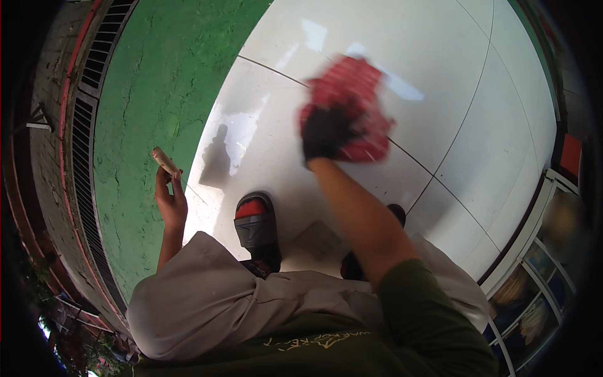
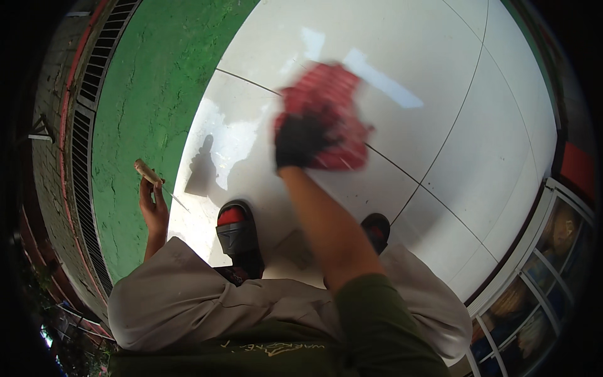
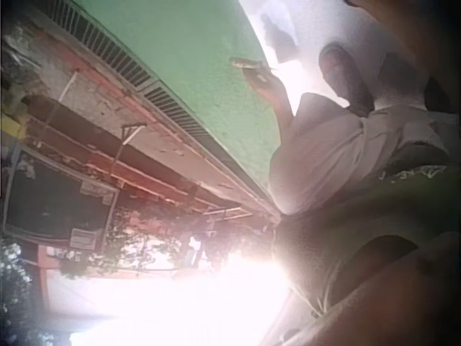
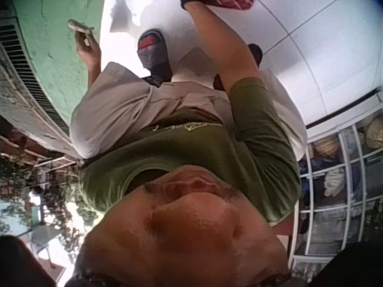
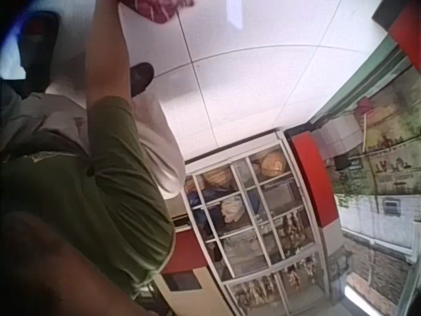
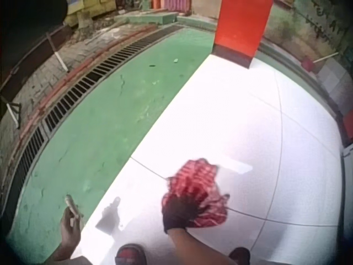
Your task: Scraping residue from a white tiled floor using a metal scraper and wiping it with a cloth.
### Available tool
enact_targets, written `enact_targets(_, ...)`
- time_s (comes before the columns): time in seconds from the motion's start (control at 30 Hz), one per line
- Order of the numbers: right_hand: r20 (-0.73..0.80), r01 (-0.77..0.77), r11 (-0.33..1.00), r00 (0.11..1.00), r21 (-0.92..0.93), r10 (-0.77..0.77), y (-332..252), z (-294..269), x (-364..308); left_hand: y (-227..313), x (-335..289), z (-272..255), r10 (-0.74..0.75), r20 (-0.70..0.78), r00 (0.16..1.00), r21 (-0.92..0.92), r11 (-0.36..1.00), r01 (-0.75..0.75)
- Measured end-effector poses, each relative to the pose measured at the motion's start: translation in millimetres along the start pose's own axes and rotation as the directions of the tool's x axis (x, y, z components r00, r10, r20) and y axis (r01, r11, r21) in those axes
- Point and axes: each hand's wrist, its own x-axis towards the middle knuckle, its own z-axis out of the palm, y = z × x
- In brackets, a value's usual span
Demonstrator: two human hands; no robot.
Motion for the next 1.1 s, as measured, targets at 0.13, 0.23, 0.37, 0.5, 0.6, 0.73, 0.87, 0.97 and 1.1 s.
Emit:
enact_targets(0.13,0.428,-0.572,-0.209,0.767,0.793,-0.478,-172.0,-38.7,20.7,-5.7,0.6,2.4,-0.014,-0.084,0.996,0.005,1.000,0.015)
enact_targets(0.23,0.001,-0.019,-0.055,0.953,0.998,-0.303,-207.1,-89.8,25.7,-40.7,-13.4,-21.5,-0.067,-0.189,0.980,0.026,0.997,0.073)
enact_targets(0.37,-0.261,0.277,-0.002,0.904,0.961,-0.339,-79.3,-92.9,102.1,-70.7,-29.3,-39.8,-0.239,-0.329,0.913,-0.037,0.970,0.240)
enact_targets(0.5,0.219,-0.238,0.069,0.954,0.969,0.204,144.2,-100.2,125.8,-89.2,-23.2,-38.2,-0.168,-0.340,0.925,-0.003,0.984,0.178)
enact_targets(0.6,0.021,-0.197,0.980,0.980,-0.021,0.198,252.7,-40.5,73.1,-88.5,-17.3,-35.2,-0.198,-0.329,0.923,0.039,0.974,0.223)
enact_targets(0.73,-0.076,-0.026,0.660,0.996,-0.751,-0.047,204.3,31.8,13.3,-95.4,-20.6,-33.0,-0.182,-0.356,0.917,0.028,0.978,0.205)
enact_targets(0.87,-0.294,-0.035,0.999,0.955,-0.041,0.022,12.3,42.4,57.9,-97.9,-23.6,-29.9,-0.237,-0.383,0.893,-0.050,0.970,0.237)
enact_targets(0.97,0.226,0.464,0.620,0.655,0.632,-0.721,-145.5,-2.9,69.9,-94.9,-19.3,-24.0,-0.245,-0.389,0.888,-0.089,0.969,0.228)
enact_targets(1.1,-0.195,0.297,0.027,0.689,0.954,-0.698,-191.3,-88.8,44.3,-108.7,-32.8,-33.3,-0.251,-0.430,0.867,-0.024,0.963,0.267)
